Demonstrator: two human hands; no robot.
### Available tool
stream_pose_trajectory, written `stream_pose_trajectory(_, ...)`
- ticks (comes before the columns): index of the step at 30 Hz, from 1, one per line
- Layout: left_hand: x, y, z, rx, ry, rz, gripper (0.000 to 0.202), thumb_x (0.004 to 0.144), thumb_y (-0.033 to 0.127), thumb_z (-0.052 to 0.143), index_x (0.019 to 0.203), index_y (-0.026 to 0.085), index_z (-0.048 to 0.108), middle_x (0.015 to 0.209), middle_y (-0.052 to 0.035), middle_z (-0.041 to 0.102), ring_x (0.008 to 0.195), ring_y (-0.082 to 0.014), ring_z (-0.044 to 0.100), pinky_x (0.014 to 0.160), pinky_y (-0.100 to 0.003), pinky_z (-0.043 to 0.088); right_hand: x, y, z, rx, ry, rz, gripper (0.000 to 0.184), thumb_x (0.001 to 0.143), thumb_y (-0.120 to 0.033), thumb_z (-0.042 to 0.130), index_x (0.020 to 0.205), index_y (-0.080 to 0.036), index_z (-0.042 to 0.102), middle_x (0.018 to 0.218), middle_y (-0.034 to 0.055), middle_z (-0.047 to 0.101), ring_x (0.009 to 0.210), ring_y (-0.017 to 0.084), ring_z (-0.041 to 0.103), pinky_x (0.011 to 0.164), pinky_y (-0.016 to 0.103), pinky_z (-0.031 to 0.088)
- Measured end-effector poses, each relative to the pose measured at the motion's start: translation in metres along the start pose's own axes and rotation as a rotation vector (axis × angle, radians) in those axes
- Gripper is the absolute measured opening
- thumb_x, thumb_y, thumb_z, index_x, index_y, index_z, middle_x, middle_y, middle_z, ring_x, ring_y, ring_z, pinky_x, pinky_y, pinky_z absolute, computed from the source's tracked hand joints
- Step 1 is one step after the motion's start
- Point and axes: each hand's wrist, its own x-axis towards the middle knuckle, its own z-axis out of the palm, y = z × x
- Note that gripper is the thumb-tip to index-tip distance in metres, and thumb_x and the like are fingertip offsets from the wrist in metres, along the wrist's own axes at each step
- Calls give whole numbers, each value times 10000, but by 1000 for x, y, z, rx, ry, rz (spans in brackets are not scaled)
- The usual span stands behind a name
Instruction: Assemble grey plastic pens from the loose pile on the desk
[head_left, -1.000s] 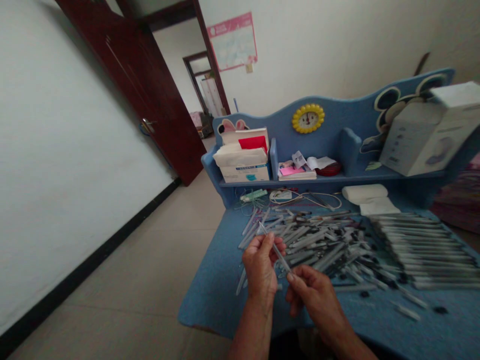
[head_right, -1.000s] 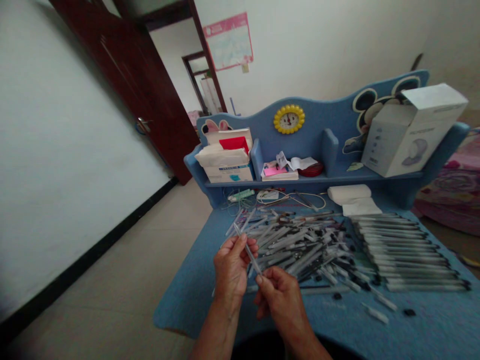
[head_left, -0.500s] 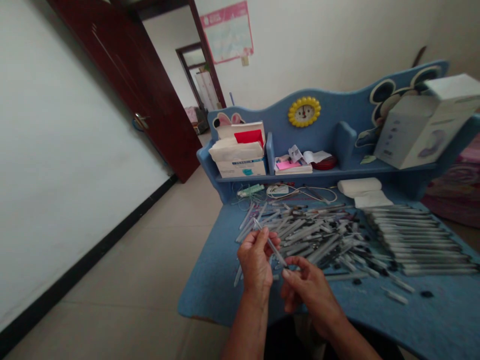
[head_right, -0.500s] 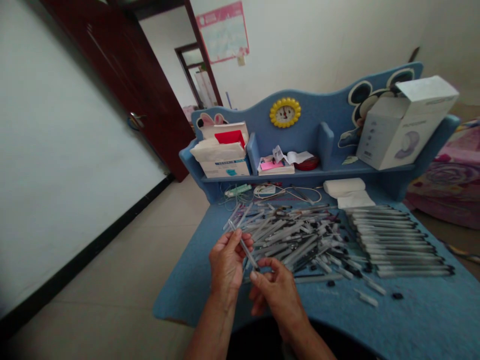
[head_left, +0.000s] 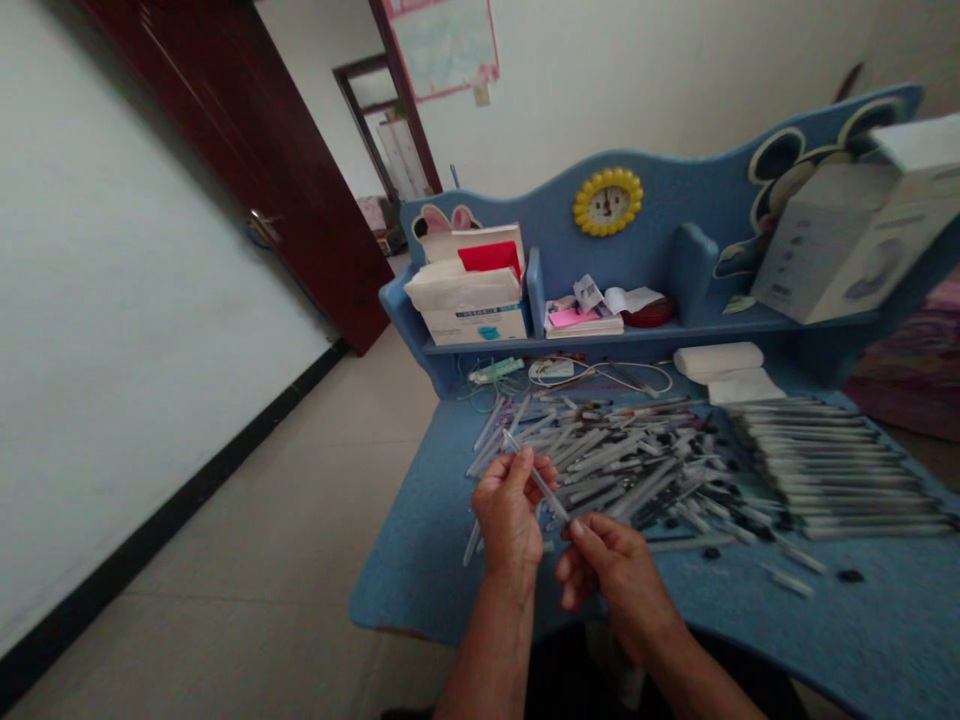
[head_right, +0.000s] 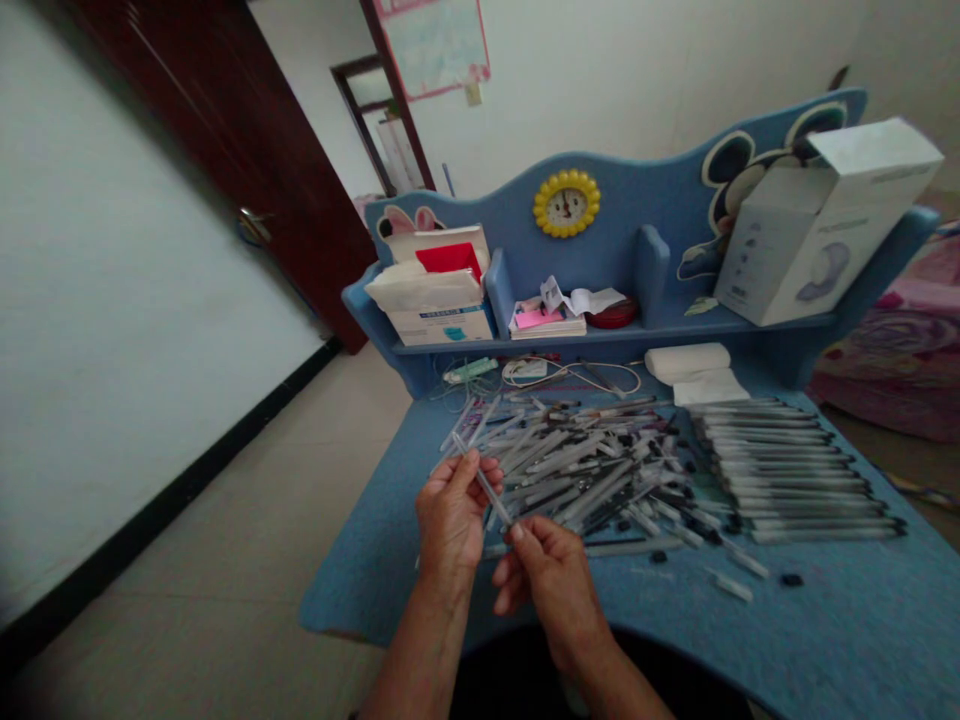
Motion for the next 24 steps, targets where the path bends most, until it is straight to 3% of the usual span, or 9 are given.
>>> stream_pose_trajectory(4,3,-1,0,-12,11,-2,240,617,283,721,710,126,566,606,-32,659,502,-124,608,472,-215,485,2,0,0,14,35,-22,352,665,-394,701,779,-173,452,510,-24,628,327,99,534,342,168,399)
stream_pose_trajectory(8,5,-3,0,-20,19,-17,241,610,275,729,713,126,570,610,-28,657,508,-125,613,475,-212,486,2,1,0,39,-11,4,332,699,-420,667,753,-166,459,546,0,648,360,117,572,373,188,431)
stream_pose_trajectory(14,12,-2,-5,-94,52,-32,222,622,250,720,743,130,578,624,-28,660,516,-127,617,469,-213,488,3,4,-1,-20,31,-11,337,691,-428,673,756,-168,469,582,5,660,385,123,589,375,185,431)
stream_pose_trajectory(24,20,6,-14,-137,94,64,205,633,240,711,742,133,574,654,-31,666,536,-128,624,505,-227,495,1,10,-9,-126,61,-51,314,710,-422,647,829,-152,537,555,-11,637,355,106,552,368,189,421)
